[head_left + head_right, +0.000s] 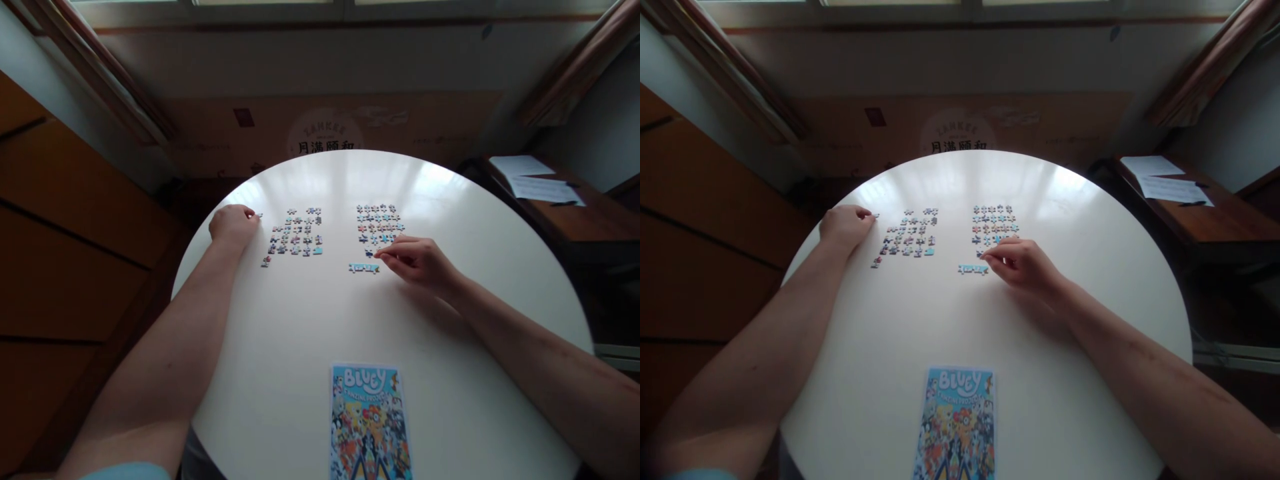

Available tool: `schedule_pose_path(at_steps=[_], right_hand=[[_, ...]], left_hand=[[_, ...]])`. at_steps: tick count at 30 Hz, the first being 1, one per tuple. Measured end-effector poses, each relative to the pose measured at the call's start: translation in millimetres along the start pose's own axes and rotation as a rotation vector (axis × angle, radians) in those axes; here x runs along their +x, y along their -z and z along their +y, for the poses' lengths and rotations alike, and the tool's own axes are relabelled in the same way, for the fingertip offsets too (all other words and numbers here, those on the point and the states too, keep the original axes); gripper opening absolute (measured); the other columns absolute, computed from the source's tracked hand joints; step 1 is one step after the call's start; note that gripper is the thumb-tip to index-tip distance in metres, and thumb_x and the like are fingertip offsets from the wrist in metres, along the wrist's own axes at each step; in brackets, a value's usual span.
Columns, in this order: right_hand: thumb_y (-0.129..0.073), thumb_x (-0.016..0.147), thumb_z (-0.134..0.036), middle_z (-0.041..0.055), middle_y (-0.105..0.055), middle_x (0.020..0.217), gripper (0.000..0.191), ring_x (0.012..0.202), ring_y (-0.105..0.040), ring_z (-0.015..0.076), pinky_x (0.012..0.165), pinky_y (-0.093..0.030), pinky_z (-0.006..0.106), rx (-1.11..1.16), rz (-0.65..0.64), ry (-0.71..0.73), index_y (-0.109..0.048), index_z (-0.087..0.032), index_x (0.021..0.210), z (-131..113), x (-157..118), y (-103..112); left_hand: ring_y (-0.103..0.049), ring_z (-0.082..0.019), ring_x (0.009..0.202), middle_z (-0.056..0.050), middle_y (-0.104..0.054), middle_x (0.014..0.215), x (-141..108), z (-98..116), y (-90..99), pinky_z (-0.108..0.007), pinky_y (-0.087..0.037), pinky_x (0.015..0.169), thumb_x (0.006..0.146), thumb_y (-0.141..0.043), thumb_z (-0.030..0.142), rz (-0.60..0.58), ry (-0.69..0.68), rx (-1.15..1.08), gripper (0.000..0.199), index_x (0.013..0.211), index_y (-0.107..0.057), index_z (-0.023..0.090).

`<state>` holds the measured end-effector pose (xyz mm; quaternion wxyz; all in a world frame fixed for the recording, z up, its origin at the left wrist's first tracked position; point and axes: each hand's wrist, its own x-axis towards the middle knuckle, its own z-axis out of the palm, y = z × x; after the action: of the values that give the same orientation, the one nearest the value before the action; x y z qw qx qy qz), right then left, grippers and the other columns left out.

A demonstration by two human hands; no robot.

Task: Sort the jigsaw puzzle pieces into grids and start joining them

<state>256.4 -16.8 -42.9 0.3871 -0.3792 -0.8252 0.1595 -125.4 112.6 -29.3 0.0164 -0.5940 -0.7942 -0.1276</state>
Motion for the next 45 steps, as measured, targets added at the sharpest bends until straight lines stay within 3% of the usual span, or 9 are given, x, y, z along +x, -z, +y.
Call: schedule_pose_path(at_steps=[11,17,19,21,24,26,30,35,45], right_hand=[[-0.059,0.094,-0.026,0.004,-0.069,0.077,0.021,0.065,-0.058,0.0107,0.063,-0.047,0.024,0.016,-0.045,0.016,-0.078,-0.018,0.091,5,-1,-4],[-0.057,0.095,-0.025,0.0041,-0.07,0.08,0.021,0.065,-0.06,0.01,0.061,-0.047,0.023,0.023,-0.046,0.044,-0.077,-0.017,0.092,3,0,-7],[-0.057,0.096,-0.026,0.0046,-0.07,0.083,0.021,0.072,-0.063,0.0119,0.065,-0.049,0.024,0.001,-0.046,0.045,-0.077,-0.018,0.093,2,0,-9],[-0.057,0.096,-0.026,0.0055,-0.069,0.089,0.021,0.077,-0.064,0.0132,0.069,-0.05,0.026,-0.045,-0.023,0.032,-0.077,-0.02,0.096,1,1,-12],[-0.058,0.095,-0.026,0.0063,-0.067,0.097,0.02,0.085,-0.064,0.0158,0.074,-0.051,0.029,-0.134,0.014,0.033,-0.077,-0.022,0.099,-3,2,-17],[-0.058,0.093,-0.024,0.0062,-0.067,0.1,0.02,0.088,-0.062,0.0175,0.077,-0.05,0.031,-0.196,0.001,0.057,-0.077,-0.024,0.101,-6,2,-19],[-0.06,0.092,-0.023,0.0069,-0.066,0.11,0.021,0.097,-0.058,0.0214,0.086,-0.049,0.037,-0.28,-0.082,0.115,-0.077,-0.026,0.105,-10,3,-22],[-0.064,0.092,-0.024,0.0061,-0.058,0.135,0.021,0.116,-0.054,0.0266,0.099,-0.046,0.045,-0.347,-0.143,0.079,-0.078,-0.031,0.106,-11,3,-23],[-0.065,0.093,-0.027,0.004,-0.052,0.143,0.023,0.115,-0.055,0.0272,0.1,-0.044,0.048,-0.382,-0.177,0.072,-0.077,-0.037,0.109,-13,3,-21]], left_hand=[[-0.068,-0.026,0.092,-0.006,-0.076,0.096,0,-3,8.7,-0.035,-0.053,0.086,0.074,-0.075,0.029,-0.025,0.077,-0.135,0.017,0.09,-0.078,0.023],[-0.07,-0.022,0.084,-0.005,-0.075,0.087,-17,9,37.1,-0.033,-0.055,0.084,0.075,-0.074,0.027,0.082,-0.058,-0.478,0.012,0.086,-0.075,0.02],[-0.07,-0.021,0.084,-0.005,-0.076,0.089,-35,28,47.6,-0.032,-0.056,0.082,0.076,-0.074,0.029,0.026,-0.153,-0.68,0.016,0.089,-0.074,0.02],[-0.071,-0.021,0.083,-0.005,-0.077,0.087,-59,50,52.3,-0.032,-0.058,0.079,0.074,-0.074,0.028,-0.171,-0.275,-0.793,0.015,0.087,-0.075,0.02],[-0.071,-0.021,0.08,-0.004,-0.077,0.083,-93,78,46.7,-0.033,-0.058,0.077,0.075,-0.071,0.028,-0.561,-0.469,-0.766,0.012,0.083,-0.076,0.02],[-0.072,-0.02,0.08,-0.003,-0.078,0.084,-107,88,38.7,-0.032,-0.057,0.077,0.078,-0.069,0.027,-0.63,-0.55,-0.681,0.011,0.083,-0.076,0.021],[-0.071,-0.02,0.08,-0.001,-0.077,0.084,-116,94,28.6,-0.031,-0.053,0.077,0.079,-0.066,0.026,-0.603,-0.613,-0.505,0.013,0.084,-0.078,0.024],[-0.07,-0.02,0.082,-0.001,-0.078,0.088,-116,95,26.6,-0.032,-0.051,0.077,0.079,-0.065,0.025,-0.576,-0.626,-0.437,0.015,0.086,-0.079,0.027],[-0.069,-0.02,0.083,-0.001,-0.078,0.087,-119,97,25.9,-0.031,-0.05,0.077,0.079,-0.066,0.023,-0.601,-0.619,-0.412,0.015,0.084,-0.079,0.026]])
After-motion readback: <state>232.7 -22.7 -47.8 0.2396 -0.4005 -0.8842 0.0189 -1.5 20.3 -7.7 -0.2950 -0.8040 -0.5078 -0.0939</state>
